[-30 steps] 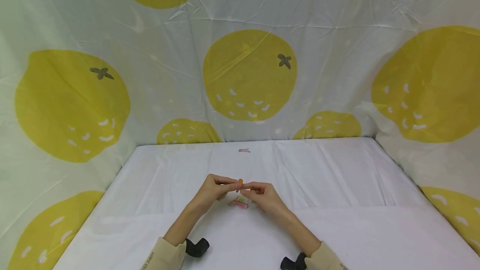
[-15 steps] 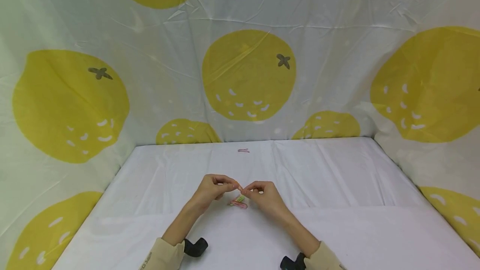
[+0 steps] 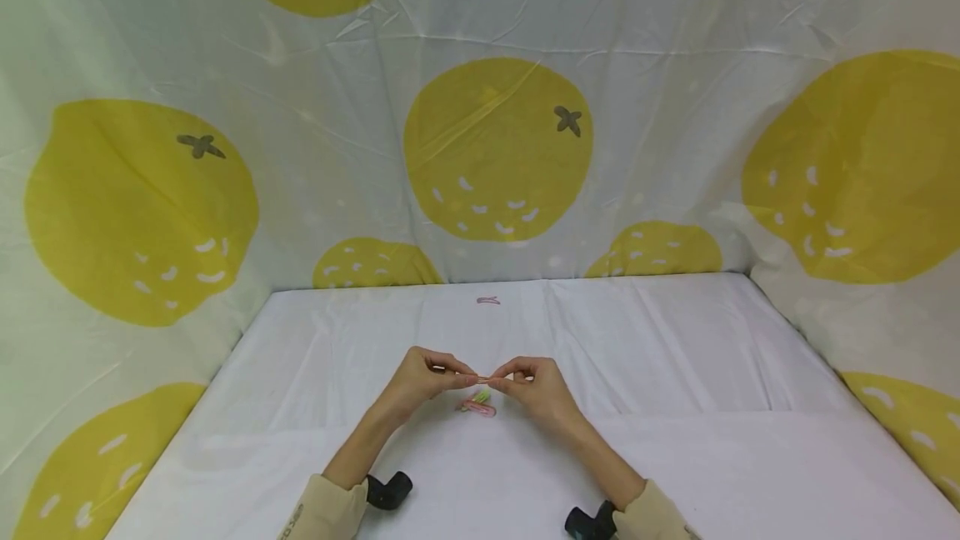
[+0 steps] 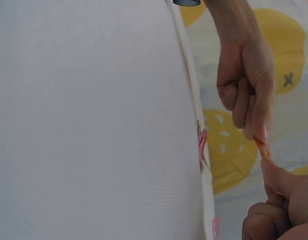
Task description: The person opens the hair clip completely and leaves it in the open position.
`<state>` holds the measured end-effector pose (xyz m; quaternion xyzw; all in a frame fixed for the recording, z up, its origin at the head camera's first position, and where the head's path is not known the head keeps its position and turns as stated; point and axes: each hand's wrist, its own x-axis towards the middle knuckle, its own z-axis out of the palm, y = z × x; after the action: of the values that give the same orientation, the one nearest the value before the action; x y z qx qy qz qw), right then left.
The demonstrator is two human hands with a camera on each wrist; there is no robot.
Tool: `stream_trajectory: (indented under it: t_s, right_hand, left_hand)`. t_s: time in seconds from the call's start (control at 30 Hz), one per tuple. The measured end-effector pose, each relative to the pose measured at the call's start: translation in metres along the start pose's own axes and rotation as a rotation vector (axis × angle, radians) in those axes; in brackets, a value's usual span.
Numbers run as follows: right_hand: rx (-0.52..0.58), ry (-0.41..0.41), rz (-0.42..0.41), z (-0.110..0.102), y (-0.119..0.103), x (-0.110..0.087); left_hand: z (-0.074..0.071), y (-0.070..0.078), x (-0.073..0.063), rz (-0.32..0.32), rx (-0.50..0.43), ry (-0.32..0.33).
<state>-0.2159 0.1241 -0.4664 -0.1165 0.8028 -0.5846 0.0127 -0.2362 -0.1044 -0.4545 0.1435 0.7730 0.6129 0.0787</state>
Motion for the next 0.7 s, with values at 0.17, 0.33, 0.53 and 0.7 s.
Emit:
stream_trajectory:
  t_s: [0.17, 0.33, 0.53, 0.7]
  right_hand:
    - [0.015, 0.079, 0.004, 0.0026, -0.0013, 0.0001]
    - [0.049, 0.096, -0.033, 0.0042, -0.0019, -0.0008]
    - [0.044, 0.116, -0.063, 0.0051, -0.0006, -0.0010]
    - [0.038, 0.139, -0.078, 0.0067, 0.0004, -0.0018]
  left_hand:
    - [0.0030, -0.0006, 0.0012, 0.032, 0.043, 0.011]
    - [0.0062, 0.0029, 0.0008, 0.048, 0.056, 0.039]
    - [0.0074, 0.0035, 0.0007, 0.053, 0.042, 0.042]
    - [0.0087, 0.0045, 0.0002, 0.066, 0.041, 0.050]
